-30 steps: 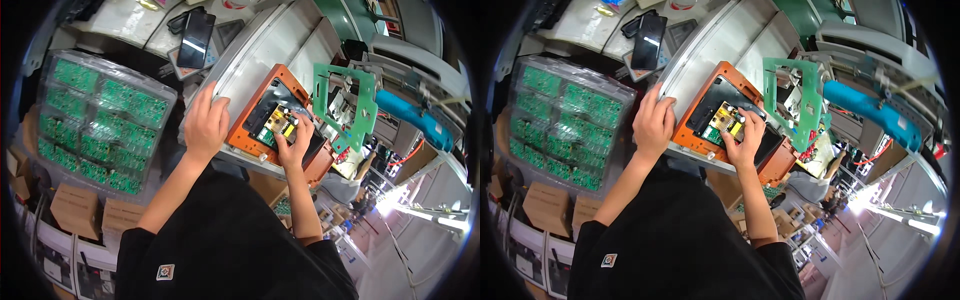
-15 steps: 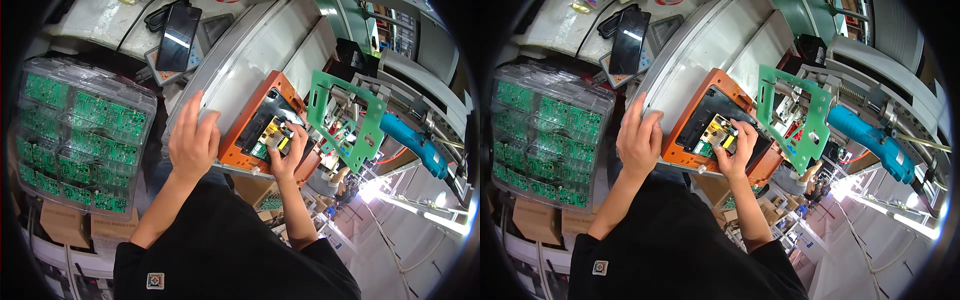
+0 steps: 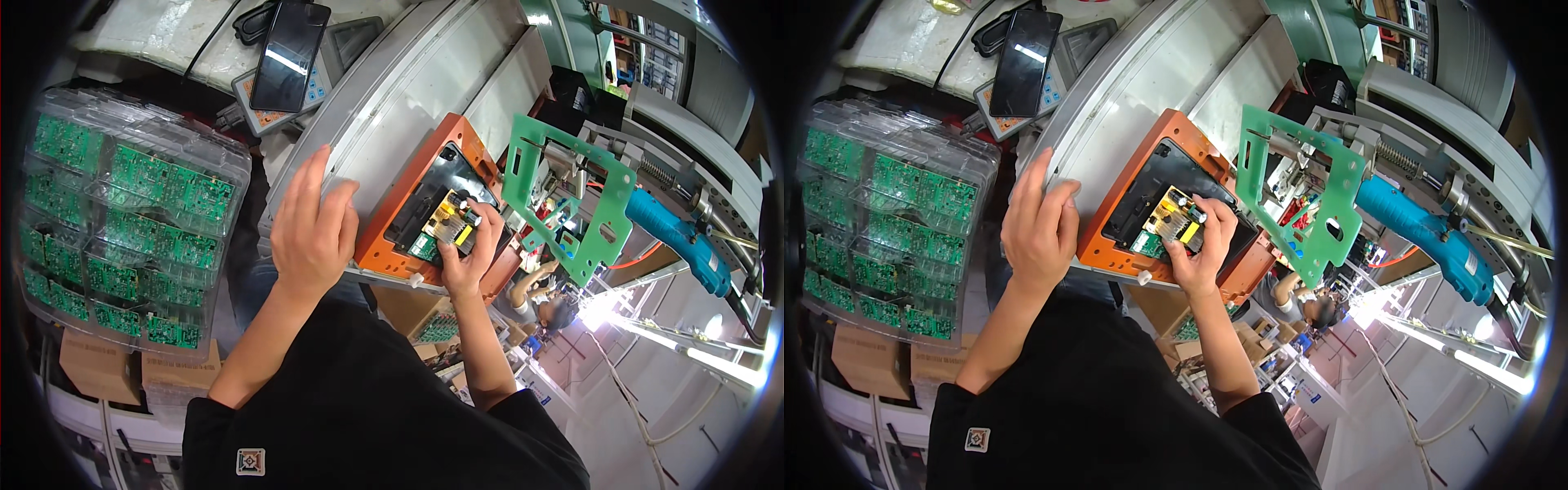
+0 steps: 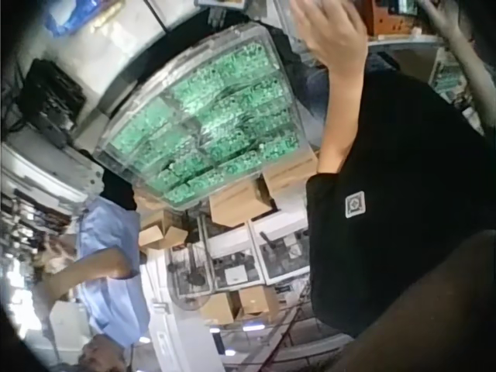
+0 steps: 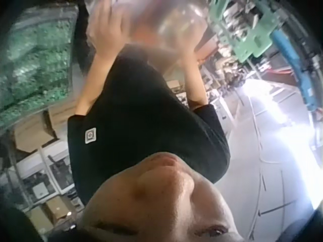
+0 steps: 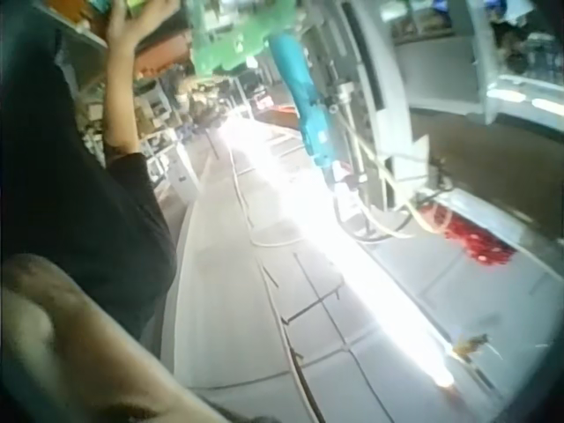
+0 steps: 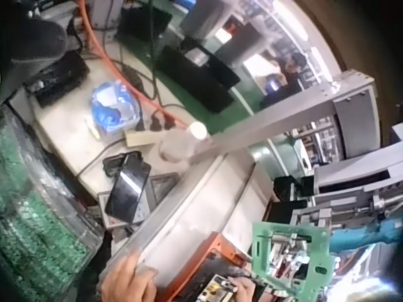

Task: Assembling electronic components onto circuit boards and using a testing fixture and electric screwdriver.

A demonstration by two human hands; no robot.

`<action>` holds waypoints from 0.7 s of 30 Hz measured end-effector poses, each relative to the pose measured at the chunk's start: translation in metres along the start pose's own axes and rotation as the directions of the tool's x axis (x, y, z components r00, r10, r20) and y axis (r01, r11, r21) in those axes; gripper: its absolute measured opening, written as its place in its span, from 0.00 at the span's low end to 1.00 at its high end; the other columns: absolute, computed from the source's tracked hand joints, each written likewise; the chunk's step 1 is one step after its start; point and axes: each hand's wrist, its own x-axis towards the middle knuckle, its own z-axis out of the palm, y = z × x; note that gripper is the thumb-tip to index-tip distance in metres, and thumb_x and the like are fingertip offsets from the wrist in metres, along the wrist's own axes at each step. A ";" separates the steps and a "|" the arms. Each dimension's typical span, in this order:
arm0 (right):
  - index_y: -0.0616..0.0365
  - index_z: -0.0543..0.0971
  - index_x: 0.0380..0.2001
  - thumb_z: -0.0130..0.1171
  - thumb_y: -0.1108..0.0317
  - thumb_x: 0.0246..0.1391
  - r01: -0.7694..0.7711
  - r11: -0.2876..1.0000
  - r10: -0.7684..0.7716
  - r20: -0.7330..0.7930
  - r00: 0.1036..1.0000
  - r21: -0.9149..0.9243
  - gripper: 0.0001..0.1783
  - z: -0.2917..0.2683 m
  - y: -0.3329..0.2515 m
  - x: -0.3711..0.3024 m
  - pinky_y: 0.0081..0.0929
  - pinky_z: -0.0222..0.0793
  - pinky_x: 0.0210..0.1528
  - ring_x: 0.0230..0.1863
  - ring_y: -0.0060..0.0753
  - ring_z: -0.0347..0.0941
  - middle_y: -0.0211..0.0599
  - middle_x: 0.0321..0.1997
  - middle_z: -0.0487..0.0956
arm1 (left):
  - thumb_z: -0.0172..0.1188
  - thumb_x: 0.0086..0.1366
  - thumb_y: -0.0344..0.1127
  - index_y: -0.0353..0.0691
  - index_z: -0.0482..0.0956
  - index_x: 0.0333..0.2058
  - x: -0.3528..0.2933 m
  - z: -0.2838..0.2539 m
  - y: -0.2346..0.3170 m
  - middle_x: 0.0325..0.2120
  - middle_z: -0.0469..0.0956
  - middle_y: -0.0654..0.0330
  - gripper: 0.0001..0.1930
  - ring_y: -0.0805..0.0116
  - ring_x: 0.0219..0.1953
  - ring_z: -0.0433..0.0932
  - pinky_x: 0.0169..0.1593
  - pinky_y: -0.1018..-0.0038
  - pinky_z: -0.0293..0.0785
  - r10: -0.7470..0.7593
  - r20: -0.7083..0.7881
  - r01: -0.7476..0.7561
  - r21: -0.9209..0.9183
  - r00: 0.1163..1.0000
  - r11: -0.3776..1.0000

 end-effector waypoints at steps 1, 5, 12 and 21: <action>0.66 0.71 0.54 0.65 0.52 0.47 -0.004 1.000 0.004 0.000 1.000 0.004 0.37 0.000 0.000 0.000 0.35 0.56 0.61 0.56 0.42 0.63 0.47 0.53 0.66 | 0.60 0.55 0.26 0.41 0.78 0.38 0.001 0.000 0.000 0.54 0.72 0.47 0.11 0.49 0.52 0.75 0.51 0.64 0.75 -0.003 -0.002 0.003 -0.001 1.000 1.000; 0.67 0.71 0.54 0.65 0.51 0.47 -0.023 1.000 0.023 0.004 1.000 0.013 0.37 -0.005 0.000 -0.001 0.35 0.55 0.61 0.56 0.42 0.62 0.47 0.54 0.66 | 0.60 0.54 0.26 0.40 0.78 0.37 0.003 -0.002 0.005 0.53 0.72 0.46 0.10 0.49 0.52 0.75 0.50 0.64 0.75 -0.012 0.019 0.012 -0.013 1.000 1.000; 0.67 0.71 0.53 0.64 0.45 0.48 -0.025 0.999 0.024 -0.014 1.000 -0.044 0.39 -0.016 -0.007 0.000 0.38 0.57 0.60 0.55 0.44 0.64 0.48 0.52 0.67 | 0.58 0.53 0.24 0.39 0.80 0.34 0.007 -0.009 0.014 0.53 0.73 0.47 0.09 0.49 0.50 0.76 0.49 0.64 0.75 -0.053 0.039 0.055 -0.055 0.998 0.997; 0.67 0.71 0.53 0.61 0.44 0.50 -0.070 0.991 0.069 -0.010 0.998 -0.113 0.38 -0.028 -0.014 -0.001 0.39 0.52 0.62 0.57 0.45 0.62 0.49 0.53 0.67 | 0.59 0.53 0.27 0.39 0.78 0.36 0.004 -0.010 0.020 0.53 0.73 0.44 0.10 0.47 0.51 0.76 0.51 0.63 0.75 -0.039 0.029 0.041 -0.062 0.999 0.997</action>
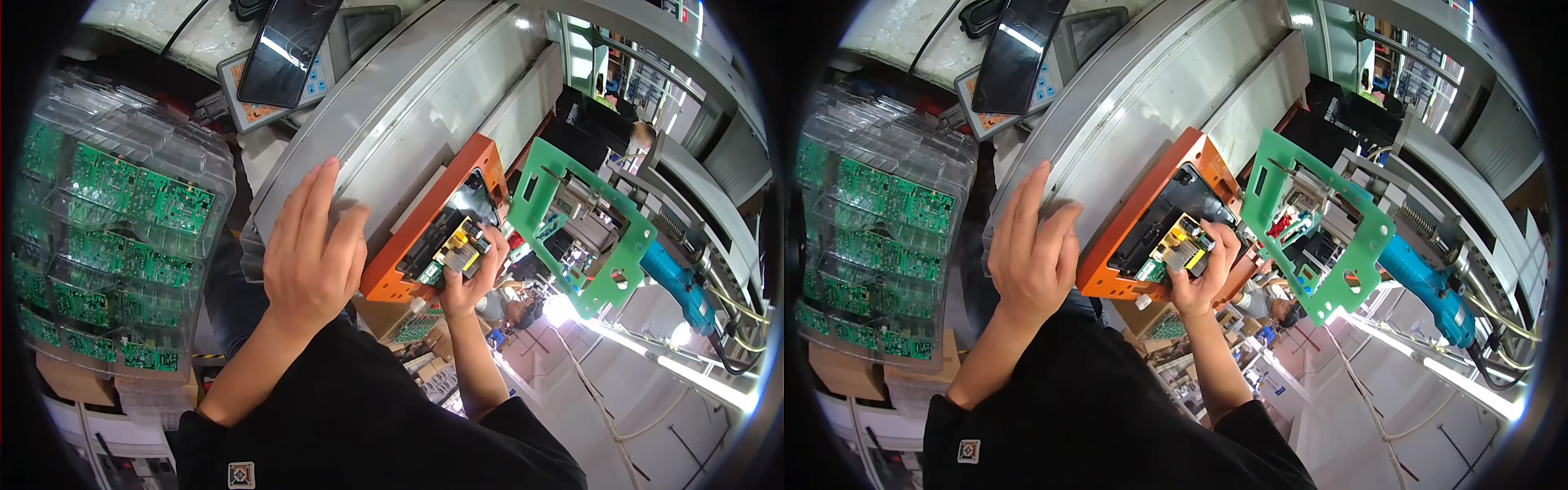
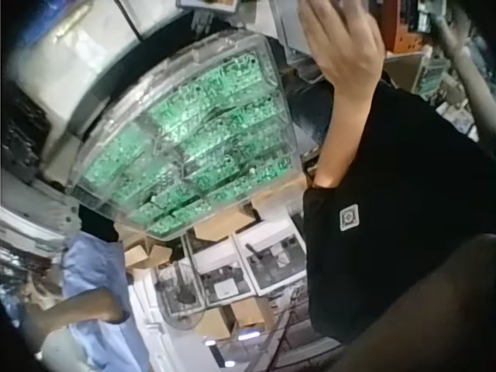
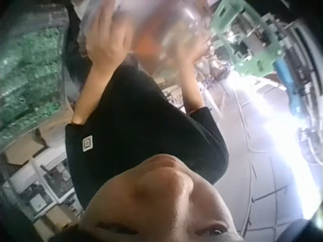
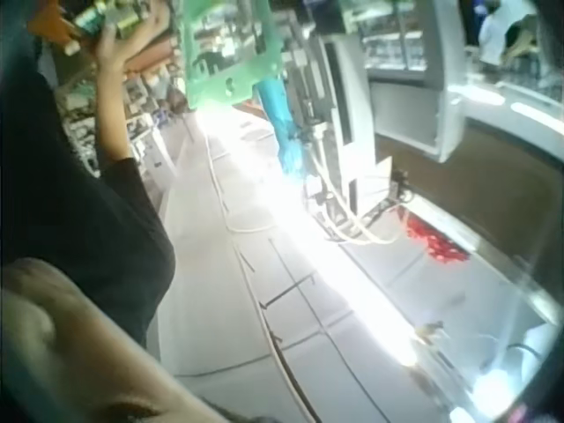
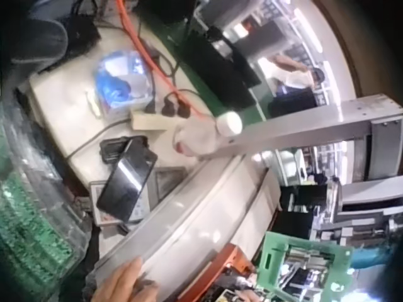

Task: Assembling electronic components onto circuit boards and using a testing fixture and electric screwdriver.

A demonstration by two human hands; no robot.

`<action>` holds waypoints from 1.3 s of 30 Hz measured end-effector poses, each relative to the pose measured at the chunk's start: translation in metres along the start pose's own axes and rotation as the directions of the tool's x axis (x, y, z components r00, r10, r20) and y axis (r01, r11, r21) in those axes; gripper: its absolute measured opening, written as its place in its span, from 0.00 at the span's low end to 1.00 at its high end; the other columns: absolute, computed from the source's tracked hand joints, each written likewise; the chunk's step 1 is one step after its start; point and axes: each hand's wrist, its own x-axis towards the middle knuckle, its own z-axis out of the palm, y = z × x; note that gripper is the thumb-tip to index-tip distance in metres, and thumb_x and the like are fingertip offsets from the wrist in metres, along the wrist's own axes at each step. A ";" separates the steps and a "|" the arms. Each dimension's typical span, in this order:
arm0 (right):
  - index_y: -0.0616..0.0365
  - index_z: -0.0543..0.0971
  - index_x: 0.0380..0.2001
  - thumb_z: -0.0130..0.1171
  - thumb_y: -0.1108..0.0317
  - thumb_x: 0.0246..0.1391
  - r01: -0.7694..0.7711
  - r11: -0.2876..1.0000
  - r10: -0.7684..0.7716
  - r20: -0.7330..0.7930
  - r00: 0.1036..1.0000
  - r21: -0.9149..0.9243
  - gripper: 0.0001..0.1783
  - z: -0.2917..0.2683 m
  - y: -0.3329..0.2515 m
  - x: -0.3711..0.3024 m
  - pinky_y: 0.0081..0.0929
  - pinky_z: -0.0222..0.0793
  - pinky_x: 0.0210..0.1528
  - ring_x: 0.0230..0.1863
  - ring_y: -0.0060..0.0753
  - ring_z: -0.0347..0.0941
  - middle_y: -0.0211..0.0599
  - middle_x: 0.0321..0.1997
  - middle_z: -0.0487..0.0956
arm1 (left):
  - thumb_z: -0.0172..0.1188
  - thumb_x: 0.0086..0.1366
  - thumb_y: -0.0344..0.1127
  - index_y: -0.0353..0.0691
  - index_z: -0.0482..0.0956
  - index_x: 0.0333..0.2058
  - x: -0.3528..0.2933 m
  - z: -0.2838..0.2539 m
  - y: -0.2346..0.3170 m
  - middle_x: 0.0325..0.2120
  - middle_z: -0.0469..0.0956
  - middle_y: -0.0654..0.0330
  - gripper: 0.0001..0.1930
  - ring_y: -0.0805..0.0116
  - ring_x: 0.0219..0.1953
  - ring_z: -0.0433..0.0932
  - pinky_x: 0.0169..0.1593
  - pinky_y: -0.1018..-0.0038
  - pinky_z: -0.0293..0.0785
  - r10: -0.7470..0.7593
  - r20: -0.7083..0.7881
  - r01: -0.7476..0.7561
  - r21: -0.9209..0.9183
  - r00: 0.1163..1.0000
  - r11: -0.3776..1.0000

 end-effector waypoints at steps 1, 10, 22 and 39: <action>0.67 0.72 0.52 0.63 0.49 0.47 0.028 1.000 -0.028 -0.013 1.000 -0.006 0.36 -0.001 -0.001 0.002 0.38 0.56 0.60 0.54 0.45 0.64 0.49 0.51 0.68 | 0.59 0.53 0.27 0.39 0.78 0.36 0.000 0.001 0.000 0.53 0.73 0.44 0.10 0.47 0.51 0.76 0.51 0.63 0.75 -0.001 -0.001 0.001 -0.005 1.000 1.000; 0.67 0.72 0.50 0.65 0.54 0.43 0.046 0.999 -0.047 -0.013 0.999 -0.017 0.34 -0.004 -0.002 -0.001 0.39 0.58 0.58 0.52 0.46 0.65 0.49 0.48 0.68 | 0.58 0.54 0.24 0.40 0.79 0.38 0.002 -0.005 0.001 0.53 0.74 0.43 0.11 0.45 0.52 0.76 0.51 0.62 0.76 -0.001 -0.005 0.001 -0.046 1.000 0.999; 0.68 0.73 0.50 0.65 0.53 0.43 0.047 0.999 -0.047 -0.014 0.999 -0.006 0.35 -0.005 -0.008 -0.003 0.38 0.60 0.57 0.51 0.46 0.65 0.49 0.47 0.68 | 0.57 0.57 0.27 0.38 0.79 0.32 0.002 -0.009 0.002 0.50 0.75 0.43 0.05 0.48 0.49 0.78 0.48 0.64 0.77 0.005 0.008 -0.005 0.005 1.000 1.000; 0.69 0.72 0.51 0.63 0.39 0.47 -0.012 1.000 0.012 0.004 1.000 0.005 0.42 -0.001 -0.006 -0.006 0.39 0.54 0.60 0.55 0.45 0.63 0.48 0.51 0.67 | 0.56 0.57 0.27 0.38 0.81 0.32 0.004 -0.010 -0.002 0.51 0.75 0.44 0.06 0.49 0.50 0.77 0.50 0.64 0.77 0.004 0.011 -0.005 0.031 1.000 1.000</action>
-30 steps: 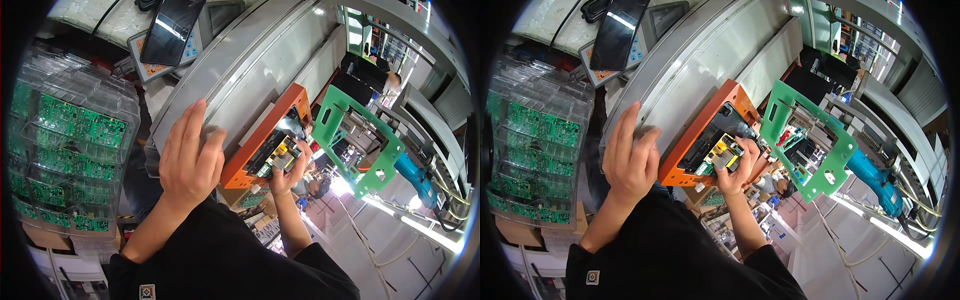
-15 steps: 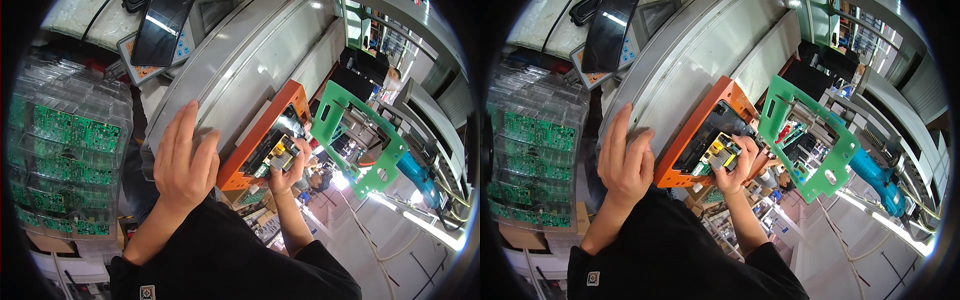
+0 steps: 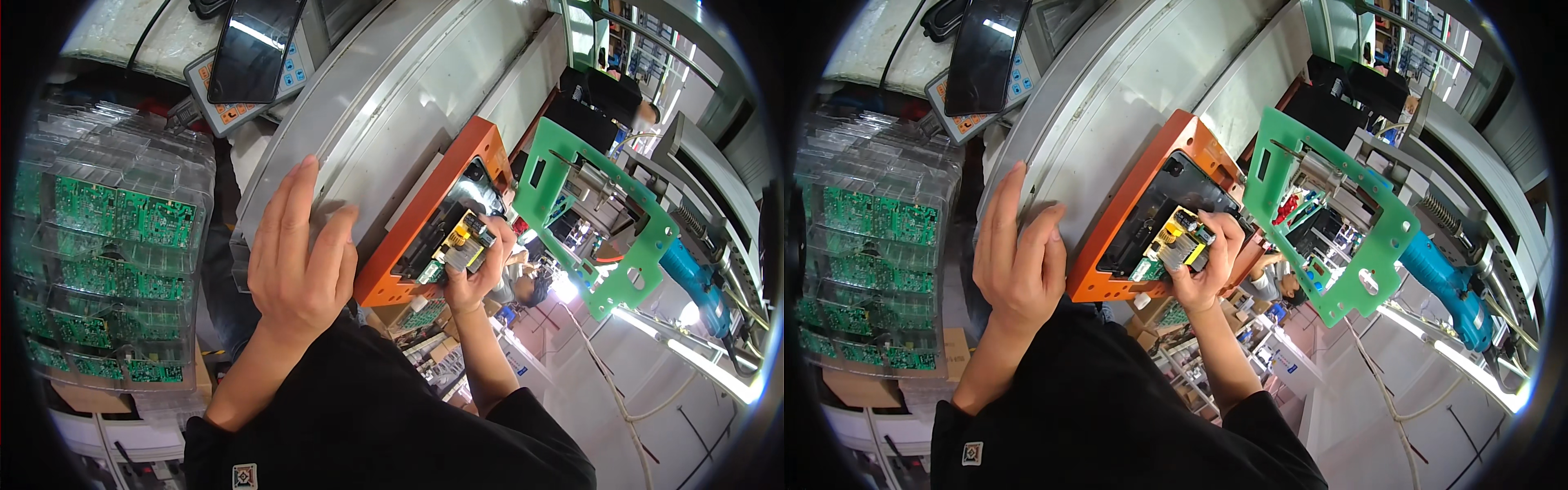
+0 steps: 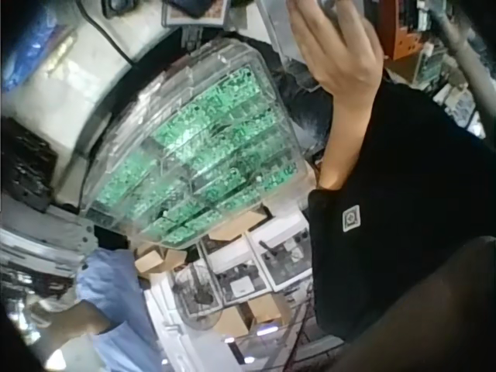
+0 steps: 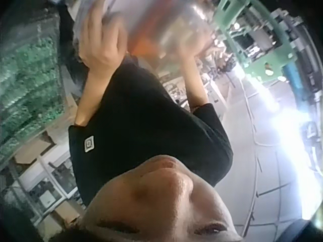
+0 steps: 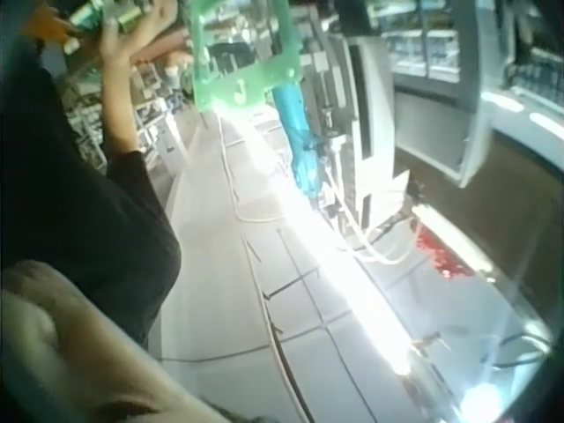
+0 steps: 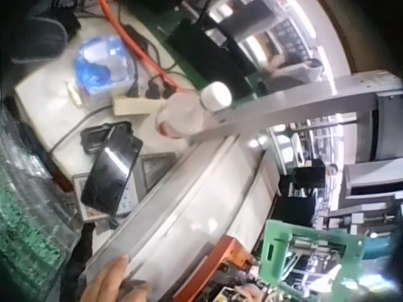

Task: Assembling electronic components onto circuit boards and using a testing fixture and electric screwdriver.

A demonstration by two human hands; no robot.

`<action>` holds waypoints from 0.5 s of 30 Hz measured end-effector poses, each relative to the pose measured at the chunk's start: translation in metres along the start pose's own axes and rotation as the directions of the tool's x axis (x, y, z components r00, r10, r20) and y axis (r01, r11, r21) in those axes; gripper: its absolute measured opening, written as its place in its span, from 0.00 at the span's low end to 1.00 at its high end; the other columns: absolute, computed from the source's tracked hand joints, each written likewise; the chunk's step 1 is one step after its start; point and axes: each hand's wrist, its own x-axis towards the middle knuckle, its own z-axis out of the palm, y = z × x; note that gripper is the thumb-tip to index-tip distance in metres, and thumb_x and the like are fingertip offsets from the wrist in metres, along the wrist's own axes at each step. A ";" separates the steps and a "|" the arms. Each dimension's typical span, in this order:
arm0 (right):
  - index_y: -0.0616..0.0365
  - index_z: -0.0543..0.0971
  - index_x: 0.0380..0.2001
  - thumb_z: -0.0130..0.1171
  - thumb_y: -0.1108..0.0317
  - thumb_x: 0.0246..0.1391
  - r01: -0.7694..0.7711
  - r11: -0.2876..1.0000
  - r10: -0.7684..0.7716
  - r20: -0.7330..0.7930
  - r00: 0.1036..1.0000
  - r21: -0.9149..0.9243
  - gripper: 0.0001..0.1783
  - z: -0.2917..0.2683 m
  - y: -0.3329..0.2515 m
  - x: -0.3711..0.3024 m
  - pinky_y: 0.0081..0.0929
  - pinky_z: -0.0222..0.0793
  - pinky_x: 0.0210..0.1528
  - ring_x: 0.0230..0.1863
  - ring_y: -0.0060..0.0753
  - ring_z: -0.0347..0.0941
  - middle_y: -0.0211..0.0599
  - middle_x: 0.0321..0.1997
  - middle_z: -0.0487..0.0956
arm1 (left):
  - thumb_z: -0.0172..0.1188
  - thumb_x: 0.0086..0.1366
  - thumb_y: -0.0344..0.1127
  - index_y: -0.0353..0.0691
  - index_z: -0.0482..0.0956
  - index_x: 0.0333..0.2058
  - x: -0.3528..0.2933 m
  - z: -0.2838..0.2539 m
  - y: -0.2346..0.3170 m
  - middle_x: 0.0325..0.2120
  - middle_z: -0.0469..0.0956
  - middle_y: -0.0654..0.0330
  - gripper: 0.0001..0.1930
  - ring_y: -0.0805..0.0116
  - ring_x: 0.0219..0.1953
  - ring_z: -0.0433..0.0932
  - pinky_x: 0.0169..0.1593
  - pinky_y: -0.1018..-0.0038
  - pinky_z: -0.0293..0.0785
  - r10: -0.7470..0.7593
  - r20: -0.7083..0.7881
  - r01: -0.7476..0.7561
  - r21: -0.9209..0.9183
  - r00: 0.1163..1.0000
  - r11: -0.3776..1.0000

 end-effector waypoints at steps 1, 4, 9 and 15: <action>0.69 0.72 0.51 0.63 0.39 0.47 -0.005 1.000 0.005 0.001 1.000 0.002 0.42 -0.001 0.000 0.000 0.39 0.54 0.60 0.55 0.45 0.63 0.48 0.51 0.67 | 0.56 0.57 0.27 0.38 0.81 0.32 0.000 0.000 0.001 0.51 0.75 0.44 0.06 0.49 0.50 0.77 0.50 0.64 0.77 0.001 0.005 -0.001 0.001 1.000 1.000; 0.69 0.73 0.50 0.64 0.51 0.45 0.062 0.998 -0.062 -0.010 0.998 0.005 0.35 0.000 -0.001 -0.001 0.39 0.60 0.56 0.51 0.46 0.65 0.48 0.47 0.68 | 0.56 0.56 0.27 0.38 0.81 0.32 -0.004 -0.001 0.000 0.51 0.75 0.44 0.06 0.49 0.50 0.77 0.50 0.65 0.77 0.004 0.001 -0.004 0.006 1.000 1.000; 0.68 0.72 0.51 0.64 0.44 0.47 0.009 1.000 -0.009 -0.003 1.000 0.016 0.39 0.003 -0.003 -0.004 0.39 0.54 0.60 0.54 0.44 0.63 0.47 0.51 0.67 | 0.57 0.55 0.27 0.38 0.81 0.33 -0.005 -0.001 -0.002 0.52 0.74 0.43 0.07 0.48 0.50 0.77 0.49 0.65 0.76 0.034 -0.007 -0.034 0.031 0.999 0.999; 0.64 0.74 0.52 0.66 0.62 0.39 0.091 0.993 -0.091 -0.002 0.996 0.069 0.33 0.039 0.003 0.004 0.36 0.61 0.57 0.52 0.44 0.66 0.46 0.49 0.69 | 0.57 0.56 0.26 0.38 0.80 0.35 -0.010 0.012 -0.031 0.52 0.74 0.46 0.07 0.47 0.49 0.76 0.48 0.63 0.75 0.054 -0.018 -0.053 0.027 0.998 0.998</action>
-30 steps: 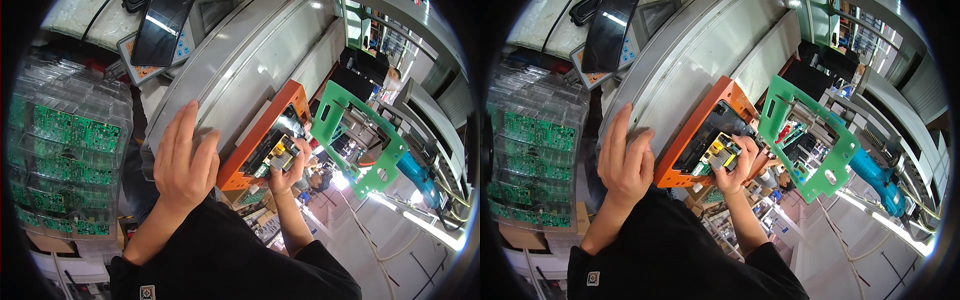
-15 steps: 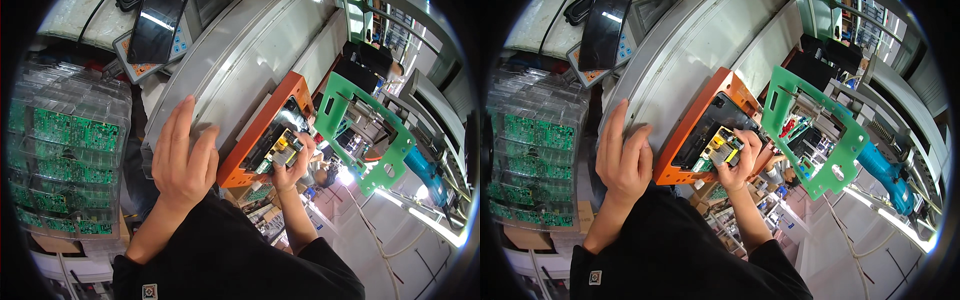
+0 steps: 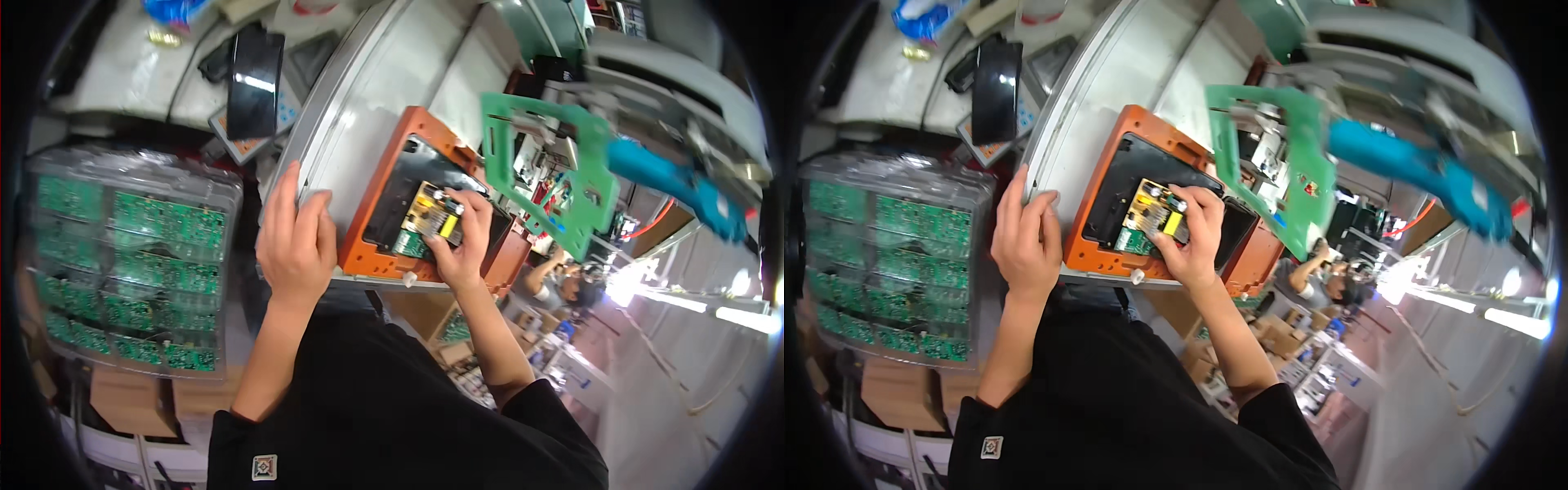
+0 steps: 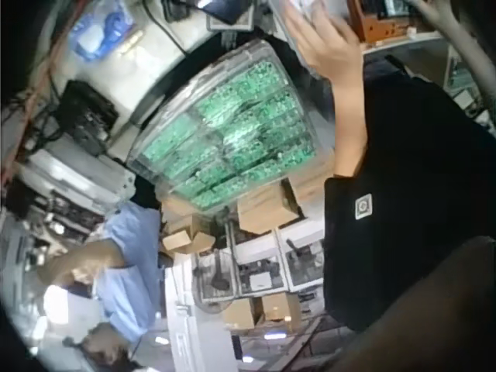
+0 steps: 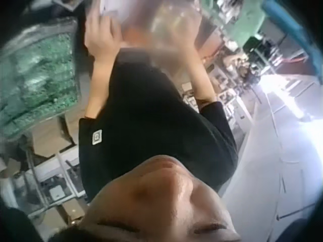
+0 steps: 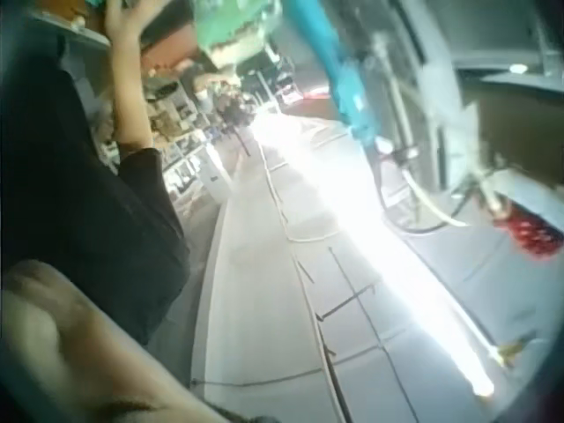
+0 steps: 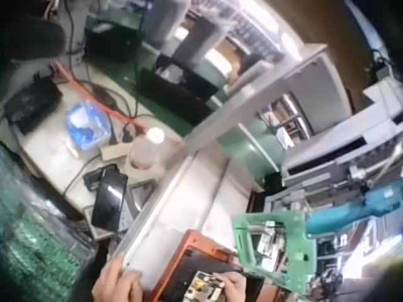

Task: Assembling electronic components onto circuit boards and using a testing fixture and electric screwdriver.

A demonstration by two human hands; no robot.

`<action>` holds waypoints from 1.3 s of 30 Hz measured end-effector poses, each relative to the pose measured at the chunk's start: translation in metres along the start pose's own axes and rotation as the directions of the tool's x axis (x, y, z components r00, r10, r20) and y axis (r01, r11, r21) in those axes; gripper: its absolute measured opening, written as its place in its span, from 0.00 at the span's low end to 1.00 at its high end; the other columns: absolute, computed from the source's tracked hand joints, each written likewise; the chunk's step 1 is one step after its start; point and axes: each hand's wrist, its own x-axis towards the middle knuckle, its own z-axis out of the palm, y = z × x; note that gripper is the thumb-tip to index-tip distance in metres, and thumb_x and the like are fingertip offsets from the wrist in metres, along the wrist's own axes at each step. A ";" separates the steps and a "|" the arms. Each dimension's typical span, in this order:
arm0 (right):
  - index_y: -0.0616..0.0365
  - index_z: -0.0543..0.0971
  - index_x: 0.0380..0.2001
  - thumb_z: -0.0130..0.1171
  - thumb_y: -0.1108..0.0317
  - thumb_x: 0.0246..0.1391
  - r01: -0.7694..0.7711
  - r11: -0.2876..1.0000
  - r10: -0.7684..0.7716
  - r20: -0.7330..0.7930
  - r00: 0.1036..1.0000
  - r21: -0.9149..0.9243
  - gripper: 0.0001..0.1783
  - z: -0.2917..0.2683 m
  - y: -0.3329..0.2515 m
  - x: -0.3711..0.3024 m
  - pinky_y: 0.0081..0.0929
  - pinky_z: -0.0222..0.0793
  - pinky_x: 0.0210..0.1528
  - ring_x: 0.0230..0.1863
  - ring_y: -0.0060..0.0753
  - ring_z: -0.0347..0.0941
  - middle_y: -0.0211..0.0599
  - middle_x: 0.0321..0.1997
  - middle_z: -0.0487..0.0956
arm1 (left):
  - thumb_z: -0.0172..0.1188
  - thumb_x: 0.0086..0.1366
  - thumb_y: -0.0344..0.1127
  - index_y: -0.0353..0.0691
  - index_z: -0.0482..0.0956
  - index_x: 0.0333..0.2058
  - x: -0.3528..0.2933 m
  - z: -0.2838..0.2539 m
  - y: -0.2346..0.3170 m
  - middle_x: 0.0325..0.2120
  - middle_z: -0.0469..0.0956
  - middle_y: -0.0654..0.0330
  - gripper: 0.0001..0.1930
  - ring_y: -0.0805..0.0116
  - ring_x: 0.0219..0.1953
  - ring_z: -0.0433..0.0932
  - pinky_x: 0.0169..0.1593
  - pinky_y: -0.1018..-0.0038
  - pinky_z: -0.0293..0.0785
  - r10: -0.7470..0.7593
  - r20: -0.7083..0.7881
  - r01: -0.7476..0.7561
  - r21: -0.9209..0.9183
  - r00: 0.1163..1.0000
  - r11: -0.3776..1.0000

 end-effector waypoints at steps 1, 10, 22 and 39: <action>0.62 0.74 0.51 0.67 0.64 0.39 0.010 1.000 -0.010 -0.010 1.000 0.007 0.32 0.007 0.000 0.002 0.36 0.61 0.57 0.52 0.45 0.66 0.46 0.49 0.69 | 0.56 0.58 0.25 0.37 0.79 0.35 0.002 0.000 -0.003 0.51 0.75 0.47 0.07 0.48 0.48 0.76 0.48 0.62 0.74 -0.009 0.007 0.009 0.000 1.000 1.000; 0.59 0.71 0.55 0.67 0.65 0.45 0.123 0.977 -0.099 -0.138 0.985 0.175 0.32 0.065 -0.011 0.018 0.41 0.60 0.59 0.56 0.50 0.64 0.44 0.54 0.70 | 0.52 0.65 0.29 0.37 0.79 0.38 0.007 0.010 -0.077 0.51 0.75 0.50 0.08 0.50 0.49 0.76 0.48 0.63 0.73 0.025 0.023 -0.027 0.082 0.999 0.996; 0.66 0.79 0.39 0.51 0.77 0.61 -0.329 0.699 0.616 -0.301 0.728 0.635 0.08 0.056 0.070 -0.099 0.20 0.69 0.35 0.32 0.24 0.75 0.34 0.29 0.78 | 0.55 0.65 0.31 0.32 0.73 0.46 0.018 -0.027 -0.130 0.49 0.74 0.49 0.13 0.54 0.51 0.74 0.56 0.67 0.66 0.064 -0.012 -0.062 0.137 0.998 0.989; 0.59 0.77 0.32 0.55 0.77 0.54 -0.295 0.888 0.418 -0.352 0.838 0.352 0.03 0.064 0.046 -0.089 0.30 0.68 0.29 0.25 0.39 0.73 0.40 0.27 0.76 | 0.62 0.57 0.26 0.34 0.71 0.48 0.013 -0.053 -0.140 0.47 0.74 0.54 0.19 0.61 0.48 0.74 0.51 0.70 0.69 -0.022 -0.007 0.023 0.224 1.000 0.974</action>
